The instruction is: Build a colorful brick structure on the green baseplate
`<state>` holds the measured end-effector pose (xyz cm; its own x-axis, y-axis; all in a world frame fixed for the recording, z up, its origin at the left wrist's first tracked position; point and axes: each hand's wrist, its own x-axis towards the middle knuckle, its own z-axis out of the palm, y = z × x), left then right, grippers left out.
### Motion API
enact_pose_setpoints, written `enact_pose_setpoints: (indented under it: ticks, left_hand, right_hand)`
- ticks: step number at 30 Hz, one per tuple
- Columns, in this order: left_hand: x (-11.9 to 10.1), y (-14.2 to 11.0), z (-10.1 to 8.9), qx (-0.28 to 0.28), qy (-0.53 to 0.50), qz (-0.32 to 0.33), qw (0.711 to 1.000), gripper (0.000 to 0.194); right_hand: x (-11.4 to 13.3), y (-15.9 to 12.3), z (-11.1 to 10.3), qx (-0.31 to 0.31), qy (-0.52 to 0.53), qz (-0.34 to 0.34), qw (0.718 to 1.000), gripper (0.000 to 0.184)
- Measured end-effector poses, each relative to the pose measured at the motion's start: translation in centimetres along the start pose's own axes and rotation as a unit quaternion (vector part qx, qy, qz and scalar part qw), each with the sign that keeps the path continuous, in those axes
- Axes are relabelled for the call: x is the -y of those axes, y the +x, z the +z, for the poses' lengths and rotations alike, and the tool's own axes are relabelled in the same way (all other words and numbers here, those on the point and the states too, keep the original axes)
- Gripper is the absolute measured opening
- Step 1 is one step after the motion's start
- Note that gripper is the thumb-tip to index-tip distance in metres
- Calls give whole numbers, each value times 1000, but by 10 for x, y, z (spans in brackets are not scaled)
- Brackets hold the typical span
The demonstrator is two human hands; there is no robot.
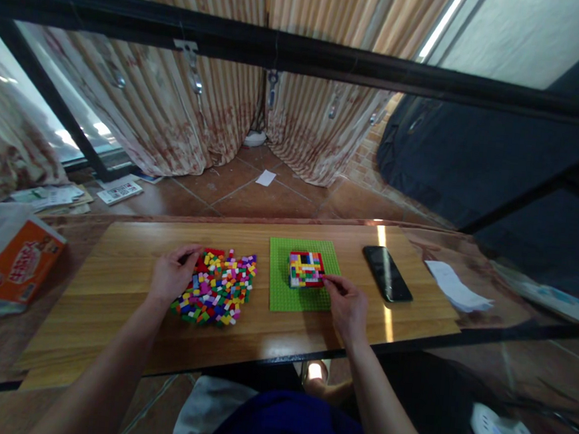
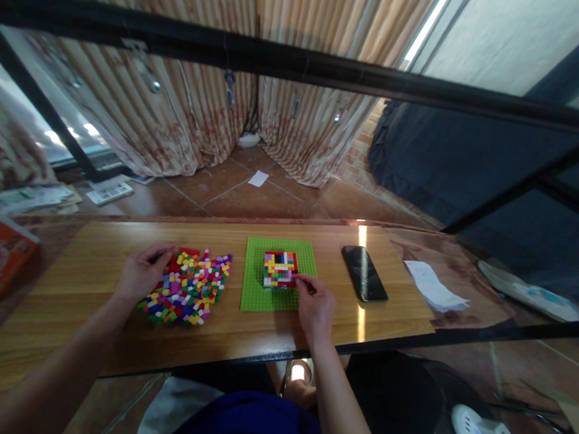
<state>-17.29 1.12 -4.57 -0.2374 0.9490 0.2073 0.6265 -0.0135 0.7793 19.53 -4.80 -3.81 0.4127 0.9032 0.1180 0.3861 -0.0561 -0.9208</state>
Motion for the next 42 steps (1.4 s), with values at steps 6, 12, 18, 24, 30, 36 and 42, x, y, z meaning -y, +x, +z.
enact_pose_setpoints:
  ticks: [6, 12, 18, 24, 30, 36, 42]
  left_hand:
    - [-3, 0, 0, -5, -11, -3, 1000, 30]
    - [-1, 0, 1, -1, -10, 1, 1000, 30]
    - [3, 0, 1, -3, -7, 3, 1000, 31]
    - [3, 0, 1, -6, -4, 6, 1000, 30]
    - [3, 1, 2, 0, -6, 6, 1000, 31]
    - [4, 1, 2, -1, -1, 9, 1000, 32]
    - [1, 0, 1, -4, -11, 8, 1000, 31]
  right_hand:
    - [0, 2, 0, 0, -12, 0, 1000, 29]
    - [6, 2, 0, -4, -27, -4, 1000, 25]
    - [15, -1, -1, -12, -58, -14, 998, 24]
    - [19, -1, 0, -11, -62, -15, 998, 25]
    - [10, -1, -1, 9, -17, -17, 1000, 28]
    - [-2, -11, -5, -25, 18, -2, 1000, 37]
    - [-1, -8, -3, -26, -6, 0, 1000, 38]
